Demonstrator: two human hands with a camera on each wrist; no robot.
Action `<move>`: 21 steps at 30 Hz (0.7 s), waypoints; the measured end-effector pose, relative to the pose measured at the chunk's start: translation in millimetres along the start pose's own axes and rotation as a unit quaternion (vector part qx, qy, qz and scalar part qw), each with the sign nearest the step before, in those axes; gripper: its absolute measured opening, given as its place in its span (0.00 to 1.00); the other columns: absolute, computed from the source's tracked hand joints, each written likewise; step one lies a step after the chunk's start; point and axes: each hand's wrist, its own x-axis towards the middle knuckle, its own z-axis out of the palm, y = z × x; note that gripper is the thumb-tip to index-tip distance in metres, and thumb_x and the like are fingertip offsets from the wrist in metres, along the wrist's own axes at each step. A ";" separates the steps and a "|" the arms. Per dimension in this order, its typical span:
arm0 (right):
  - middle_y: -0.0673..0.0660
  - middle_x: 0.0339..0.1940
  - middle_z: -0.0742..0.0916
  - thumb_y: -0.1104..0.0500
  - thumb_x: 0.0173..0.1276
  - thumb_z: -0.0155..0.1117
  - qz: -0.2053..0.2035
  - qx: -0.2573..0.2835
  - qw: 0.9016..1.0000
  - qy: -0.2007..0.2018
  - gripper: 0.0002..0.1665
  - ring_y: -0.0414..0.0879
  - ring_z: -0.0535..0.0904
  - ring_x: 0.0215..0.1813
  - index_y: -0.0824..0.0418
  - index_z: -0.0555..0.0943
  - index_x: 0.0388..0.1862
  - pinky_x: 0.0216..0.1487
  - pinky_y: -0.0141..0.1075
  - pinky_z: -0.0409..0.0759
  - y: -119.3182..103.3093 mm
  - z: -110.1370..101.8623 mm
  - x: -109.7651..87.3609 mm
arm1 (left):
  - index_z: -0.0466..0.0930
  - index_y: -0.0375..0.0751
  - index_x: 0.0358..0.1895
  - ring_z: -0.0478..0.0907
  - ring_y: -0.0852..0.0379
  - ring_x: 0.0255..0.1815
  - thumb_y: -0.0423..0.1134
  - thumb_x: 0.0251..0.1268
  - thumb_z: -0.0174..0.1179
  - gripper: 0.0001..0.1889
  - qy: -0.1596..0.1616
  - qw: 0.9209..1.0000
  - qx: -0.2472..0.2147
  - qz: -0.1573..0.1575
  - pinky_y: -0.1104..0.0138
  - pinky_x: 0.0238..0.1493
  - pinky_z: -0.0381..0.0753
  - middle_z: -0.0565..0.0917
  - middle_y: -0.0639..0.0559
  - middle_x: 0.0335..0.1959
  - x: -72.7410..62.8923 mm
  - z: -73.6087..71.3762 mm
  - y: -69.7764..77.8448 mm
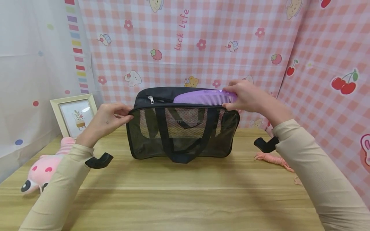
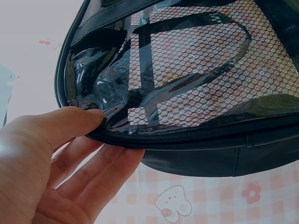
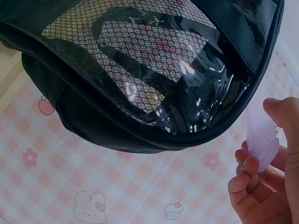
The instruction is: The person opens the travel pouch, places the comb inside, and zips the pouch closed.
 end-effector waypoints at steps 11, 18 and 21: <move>0.57 0.33 0.79 0.55 0.53 0.71 -0.009 -0.023 0.999 -0.045 0.23 0.44 0.69 0.28 0.68 0.83 0.45 0.24 0.34 0.68 -10.8 5.6 22.8 | 0.84 0.32 0.40 0.82 0.54 0.32 0.26 0.56 0.65 0.08 0.004 1.000 0.009 0.013 0.62 0.35 0.85 0.84 0.45 0.32 -1.8 -0.6 -0.5; 0.57 0.34 0.78 0.55 0.55 0.71 -0.008 -0.007 0.998 -0.064 0.24 0.45 0.69 0.29 0.70 0.82 0.46 0.25 0.35 0.69 -15.2 4.5 31.9 | 0.84 0.33 0.40 0.82 0.54 0.32 0.26 0.56 0.65 0.08 0.006 1.000 0.011 0.015 0.62 0.35 0.85 0.84 0.44 0.33 -2.3 0.8 -0.6; 0.56 0.33 0.77 0.55 0.56 0.70 -0.002 -0.002 0.997 -0.074 0.24 0.44 0.67 0.28 0.70 0.82 0.47 0.24 0.33 0.67 -16.0 2.9 32.9 | 0.84 0.33 0.40 0.82 0.54 0.32 0.26 0.57 0.65 0.08 0.006 1.000 0.009 0.015 0.62 0.34 0.85 0.84 0.44 0.33 -2.5 0.9 0.0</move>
